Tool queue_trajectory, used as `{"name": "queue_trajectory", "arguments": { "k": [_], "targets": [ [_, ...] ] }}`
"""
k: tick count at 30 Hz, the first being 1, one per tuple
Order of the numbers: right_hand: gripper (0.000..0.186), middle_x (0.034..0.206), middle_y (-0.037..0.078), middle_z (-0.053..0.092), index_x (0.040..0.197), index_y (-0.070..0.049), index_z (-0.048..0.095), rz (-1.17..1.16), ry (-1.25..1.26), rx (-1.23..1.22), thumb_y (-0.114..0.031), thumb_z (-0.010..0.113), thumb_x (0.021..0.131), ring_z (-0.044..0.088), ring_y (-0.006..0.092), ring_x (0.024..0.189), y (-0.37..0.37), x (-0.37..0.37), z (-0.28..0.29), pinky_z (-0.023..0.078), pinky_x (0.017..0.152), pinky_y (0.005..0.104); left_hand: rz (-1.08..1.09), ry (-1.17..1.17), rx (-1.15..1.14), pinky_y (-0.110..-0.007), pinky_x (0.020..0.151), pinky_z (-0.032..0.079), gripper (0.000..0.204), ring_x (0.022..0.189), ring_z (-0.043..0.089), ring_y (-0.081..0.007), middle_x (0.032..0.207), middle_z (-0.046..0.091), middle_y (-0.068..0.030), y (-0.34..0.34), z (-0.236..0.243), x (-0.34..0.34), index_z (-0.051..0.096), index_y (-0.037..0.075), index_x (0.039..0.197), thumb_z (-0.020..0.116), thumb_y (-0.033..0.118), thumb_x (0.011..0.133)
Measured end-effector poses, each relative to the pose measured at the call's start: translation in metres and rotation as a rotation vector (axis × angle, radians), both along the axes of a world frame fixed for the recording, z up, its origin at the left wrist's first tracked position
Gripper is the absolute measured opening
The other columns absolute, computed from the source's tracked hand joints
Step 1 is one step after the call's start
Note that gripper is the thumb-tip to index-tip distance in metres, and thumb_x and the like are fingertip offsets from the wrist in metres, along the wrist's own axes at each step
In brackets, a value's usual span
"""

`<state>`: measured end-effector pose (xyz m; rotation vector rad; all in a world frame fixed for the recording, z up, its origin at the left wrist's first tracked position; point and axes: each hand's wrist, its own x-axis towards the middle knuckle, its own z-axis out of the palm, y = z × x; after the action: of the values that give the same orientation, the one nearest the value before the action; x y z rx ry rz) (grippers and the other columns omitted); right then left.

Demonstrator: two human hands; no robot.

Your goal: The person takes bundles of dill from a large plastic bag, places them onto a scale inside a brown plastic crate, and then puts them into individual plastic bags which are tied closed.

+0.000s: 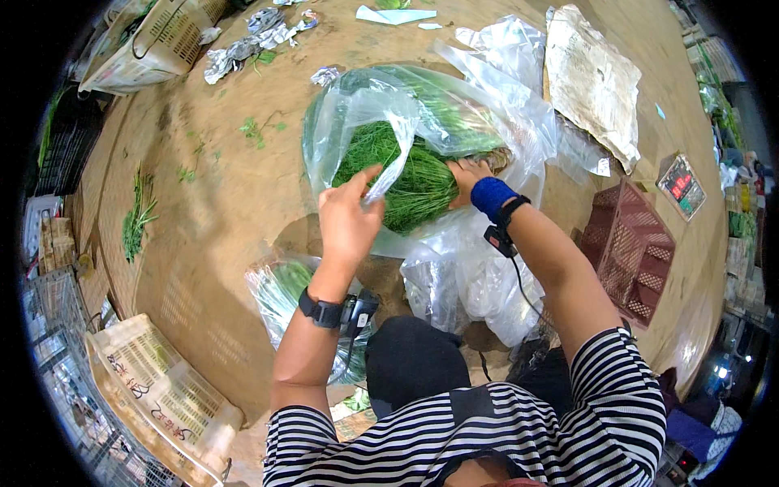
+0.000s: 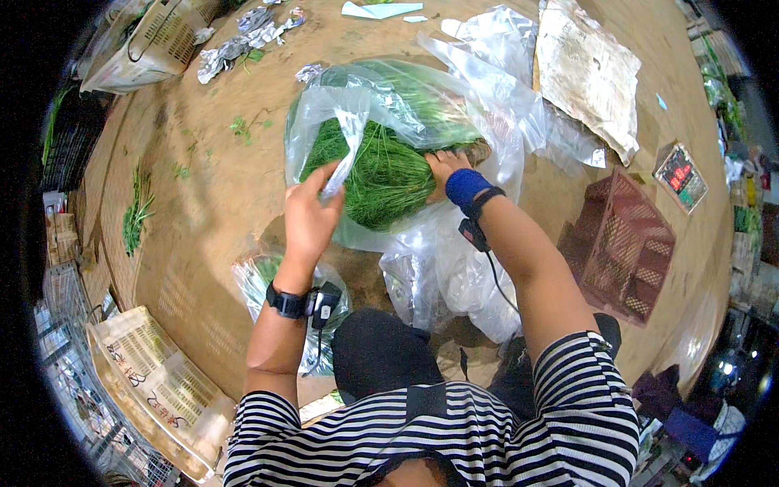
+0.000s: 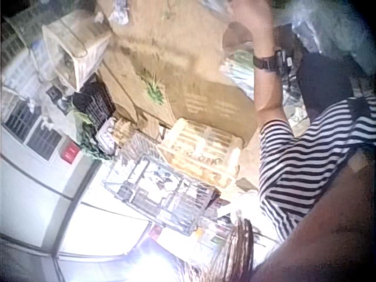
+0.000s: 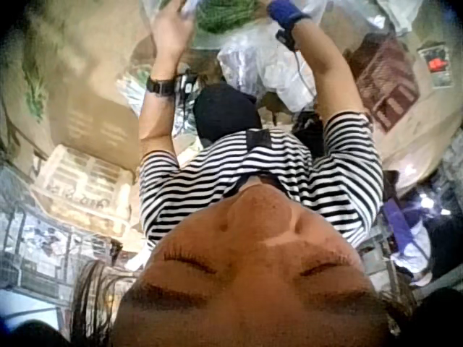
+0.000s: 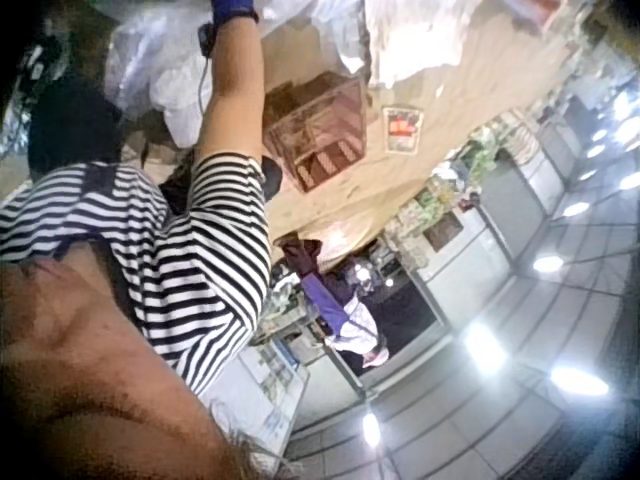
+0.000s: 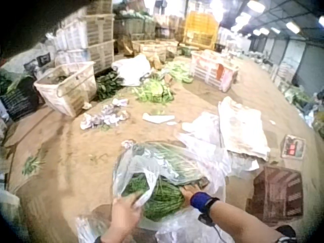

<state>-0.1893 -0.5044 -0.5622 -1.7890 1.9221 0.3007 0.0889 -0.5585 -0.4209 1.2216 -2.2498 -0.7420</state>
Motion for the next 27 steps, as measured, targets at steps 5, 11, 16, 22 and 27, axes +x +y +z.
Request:
{"name": "queue_trajectory", "arguments": {
  "k": [5,11,16,22,27],
  "targets": [
    [0.097,0.115,0.014,0.048,0.130,-0.016,0.027,0.000,0.105,-0.017,-0.031,0.081,0.051,0.048,0.0300,0.106,0.008,0.007,-0.015,0.033,0.091,0.0447,0.231,0.611,0.451,-0.025,0.064,0.041,0.017,0.070,0.053,-0.0111,0.074,0.056,-0.0037,0.007,0.001,0.047,0.059,0.000,0.097,0.048,0.004,0.084],
    [0.072,0.106,0.013,0.051,0.124,-0.013,0.036,-0.103,0.029,-0.257,-0.012,0.070,0.060,0.050,0.0285,0.100,0.063,0.028,-0.037,0.040,0.085,0.0370,0.322,0.567,0.207,-0.025,0.069,0.041,0.016,0.070,0.052,-0.0129,0.075,0.056,-0.0051,0.017,-0.012,0.080,0.058,-0.002,0.092,0.045,0.006,0.086],
    [0.071,0.103,0.014,0.051,0.123,-0.011,0.037,-0.028,0.057,-0.370,-0.013,0.071,0.060,0.049,0.0281,0.101,0.068,0.031,-0.040,0.041,0.084,0.0383,0.348,0.447,0.091,-0.025,0.069,0.041,0.016,0.070,0.051,-0.0132,0.074,0.055,-0.0057,0.027,-0.023,0.080,0.058,-0.001,0.091,0.045,0.006,0.086],
    [0.065,0.110,0.020,0.052,0.120,-0.007,0.044,0.037,-0.602,0.244,-0.029,0.071,0.064,0.050,0.0303,0.104,-0.004,-0.050,-0.011,0.041,0.087,0.0349,0.528,0.654,0.299,-0.025,0.070,0.040,0.014,0.072,0.051,-0.0136,0.074,0.054,-0.0059,0.013,-0.011,0.091,0.057,-0.003,0.089,0.046,0.004,0.084],
    [0.026,0.087,0.009,0.064,0.096,0.005,0.058,-0.851,-0.596,-0.559,-0.014,0.056,0.079,0.058,0.0171,0.078,-0.048,-0.139,0.023,0.046,0.069,0.0297,0.348,0.780,0.359,-0.029,0.073,0.040,0.011,0.074,0.050,-0.0155,0.083,0.053,-0.0090,0.004,0.006,0.092,0.054,-0.003,0.085,0.045,0.001,0.082]
  ]
}}
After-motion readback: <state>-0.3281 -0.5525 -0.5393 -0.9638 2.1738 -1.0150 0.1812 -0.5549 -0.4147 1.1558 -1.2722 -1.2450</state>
